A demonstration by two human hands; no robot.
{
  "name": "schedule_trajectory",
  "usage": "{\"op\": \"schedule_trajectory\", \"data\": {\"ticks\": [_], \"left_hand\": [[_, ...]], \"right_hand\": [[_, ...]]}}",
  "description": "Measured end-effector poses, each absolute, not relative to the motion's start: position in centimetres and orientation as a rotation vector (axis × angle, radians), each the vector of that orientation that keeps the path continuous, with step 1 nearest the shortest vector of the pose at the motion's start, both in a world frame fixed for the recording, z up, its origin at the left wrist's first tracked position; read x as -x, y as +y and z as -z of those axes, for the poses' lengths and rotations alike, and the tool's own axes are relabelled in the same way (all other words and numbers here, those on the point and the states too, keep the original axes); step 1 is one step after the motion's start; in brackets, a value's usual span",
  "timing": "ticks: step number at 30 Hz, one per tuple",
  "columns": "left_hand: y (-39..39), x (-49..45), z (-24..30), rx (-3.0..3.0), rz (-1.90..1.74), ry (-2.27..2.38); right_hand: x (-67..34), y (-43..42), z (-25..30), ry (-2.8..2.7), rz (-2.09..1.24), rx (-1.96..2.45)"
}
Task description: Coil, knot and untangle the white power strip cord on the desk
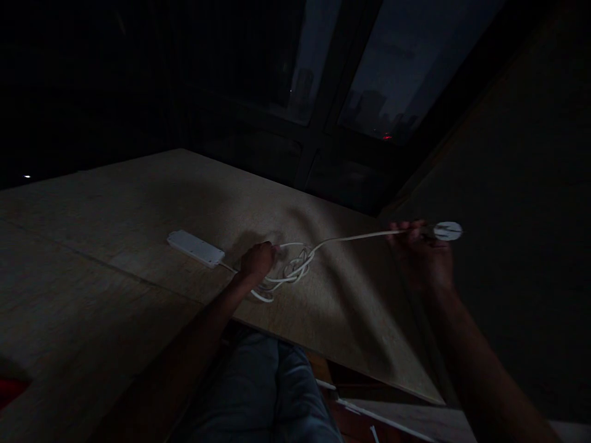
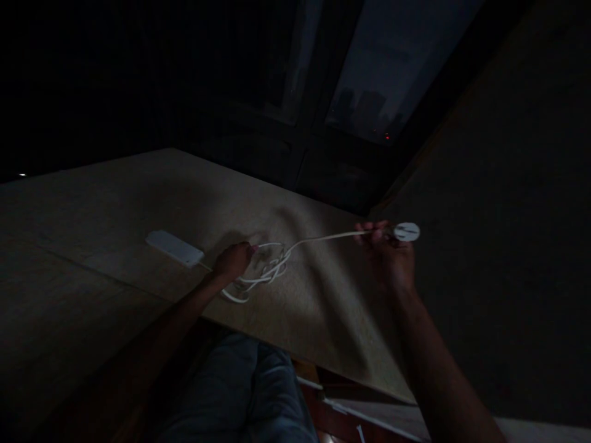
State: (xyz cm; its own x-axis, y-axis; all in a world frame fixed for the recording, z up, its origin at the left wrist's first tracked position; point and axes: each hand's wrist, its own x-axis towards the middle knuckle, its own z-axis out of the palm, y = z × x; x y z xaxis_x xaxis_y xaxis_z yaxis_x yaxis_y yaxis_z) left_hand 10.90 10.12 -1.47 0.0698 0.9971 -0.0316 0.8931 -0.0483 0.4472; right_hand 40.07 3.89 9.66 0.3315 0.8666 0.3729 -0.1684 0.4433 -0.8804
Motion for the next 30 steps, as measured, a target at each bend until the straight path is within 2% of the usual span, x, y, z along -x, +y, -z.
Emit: {"op": "schedule_trajectory", "data": {"ticks": [4,10,17,24,30], "left_hand": [[11.0,-9.8,0.9,-2.070,-0.361,1.968],[12.5,-8.3,3.0,-2.068,-0.308,1.970],[13.0,-7.1,3.7,-2.002,-0.411,1.913],[12.6,-8.9,3.9,-2.023,-0.457,1.588],[12.1,-11.8,3.8,-2.079,-0.479,1.470]], "right_hand": [[-43.0,3.9,-10.7,-0.836,-0.747,0.820],[-45.6,4.1,-11.0,-0.486,-0.673,0.721],[-47.6,4.1,-8.3,-0.420,-0.685,0.795],[-46.4,4.4,-5.0,-0.400,-0.926,0.917],[-40.9,4.6,-6.0,-0.690,-1.215,0.931]]}}
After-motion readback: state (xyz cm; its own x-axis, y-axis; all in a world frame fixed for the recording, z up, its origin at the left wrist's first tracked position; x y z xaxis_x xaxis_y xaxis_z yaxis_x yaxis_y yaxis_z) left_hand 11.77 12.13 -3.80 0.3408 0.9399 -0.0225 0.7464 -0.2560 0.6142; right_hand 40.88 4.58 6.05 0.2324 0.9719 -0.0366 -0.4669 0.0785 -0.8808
